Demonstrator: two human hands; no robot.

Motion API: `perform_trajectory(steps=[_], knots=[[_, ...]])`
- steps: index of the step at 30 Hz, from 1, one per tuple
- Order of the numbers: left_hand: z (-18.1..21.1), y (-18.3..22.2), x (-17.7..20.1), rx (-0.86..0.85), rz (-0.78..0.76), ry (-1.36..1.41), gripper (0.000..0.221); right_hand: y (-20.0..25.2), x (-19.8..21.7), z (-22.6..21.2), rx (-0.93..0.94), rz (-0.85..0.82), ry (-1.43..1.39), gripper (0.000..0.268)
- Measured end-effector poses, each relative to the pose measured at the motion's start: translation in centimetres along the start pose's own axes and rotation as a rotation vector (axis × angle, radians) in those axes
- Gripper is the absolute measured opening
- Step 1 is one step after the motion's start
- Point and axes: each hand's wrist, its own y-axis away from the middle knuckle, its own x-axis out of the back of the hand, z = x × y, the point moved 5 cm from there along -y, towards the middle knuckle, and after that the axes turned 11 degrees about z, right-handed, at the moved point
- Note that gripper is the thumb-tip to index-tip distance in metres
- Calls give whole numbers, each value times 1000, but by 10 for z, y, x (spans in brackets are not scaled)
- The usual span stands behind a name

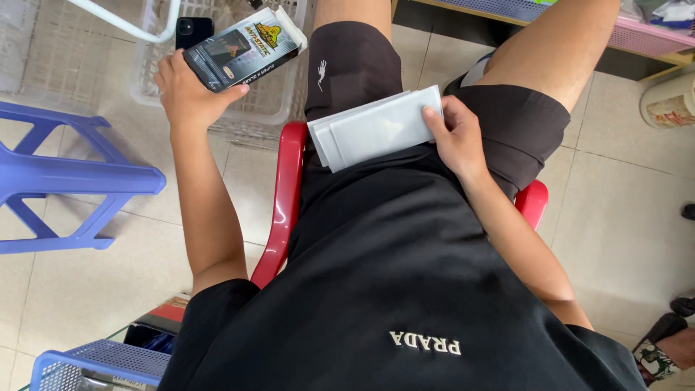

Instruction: Unboxing and inspecting various phone screen protectors in a repair shop environment.

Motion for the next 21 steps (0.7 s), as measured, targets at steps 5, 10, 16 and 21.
perform_trajectory(steps=[5,10,16,21], knots=[[35,-12,27,160,-211,-184,122,-6,5,15,-138,42,-95,23],[96,-11,32,-210,-110,45,89,-13,8,12,-116,-84,-93,20],[230,-1,25,-388,-354,517,43,-26,29,14,-69,1,-228,14],[286,-5,-3,-508,-614,782,54,-23,43,-25,227,47,-304,16]])
